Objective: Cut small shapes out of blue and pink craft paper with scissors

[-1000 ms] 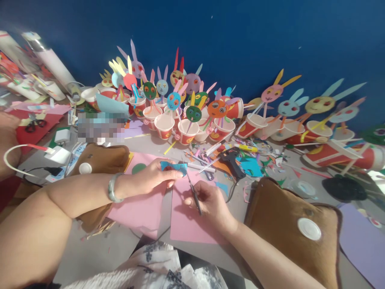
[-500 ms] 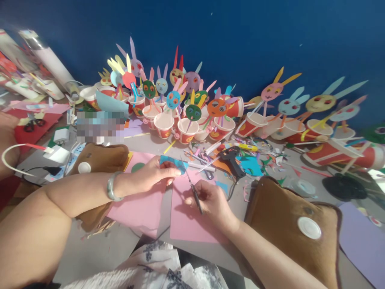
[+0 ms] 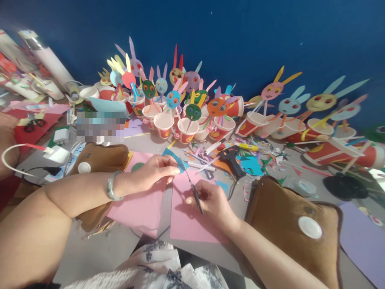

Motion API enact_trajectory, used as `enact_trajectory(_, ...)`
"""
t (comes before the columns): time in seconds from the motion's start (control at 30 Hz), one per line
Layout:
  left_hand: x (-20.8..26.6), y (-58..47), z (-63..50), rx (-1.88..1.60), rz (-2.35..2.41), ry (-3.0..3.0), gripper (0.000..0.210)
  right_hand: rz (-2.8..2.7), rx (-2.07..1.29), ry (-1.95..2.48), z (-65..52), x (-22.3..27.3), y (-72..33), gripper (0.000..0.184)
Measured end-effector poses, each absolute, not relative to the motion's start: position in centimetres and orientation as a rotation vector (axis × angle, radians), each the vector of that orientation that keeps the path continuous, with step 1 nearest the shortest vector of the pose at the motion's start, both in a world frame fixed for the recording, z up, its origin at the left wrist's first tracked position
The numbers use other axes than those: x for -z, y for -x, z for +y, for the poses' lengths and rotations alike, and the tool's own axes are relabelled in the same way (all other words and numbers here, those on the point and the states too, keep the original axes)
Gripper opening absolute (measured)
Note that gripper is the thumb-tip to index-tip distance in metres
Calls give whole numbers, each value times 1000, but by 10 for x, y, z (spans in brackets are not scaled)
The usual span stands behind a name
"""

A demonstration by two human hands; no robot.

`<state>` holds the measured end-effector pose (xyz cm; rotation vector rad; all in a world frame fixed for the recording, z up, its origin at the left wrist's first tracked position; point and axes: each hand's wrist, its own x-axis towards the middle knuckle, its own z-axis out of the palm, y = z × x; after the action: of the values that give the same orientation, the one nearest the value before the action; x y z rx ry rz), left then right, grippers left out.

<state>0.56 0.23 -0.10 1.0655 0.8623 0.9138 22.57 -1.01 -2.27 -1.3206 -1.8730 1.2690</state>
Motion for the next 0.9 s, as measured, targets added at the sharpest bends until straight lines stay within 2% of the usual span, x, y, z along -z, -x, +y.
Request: enact_trajectory(0.9, 2, -4, 1, -890, 852, -1098, 24, -1854, -1312, 1349, -10, 21, -224, 54)
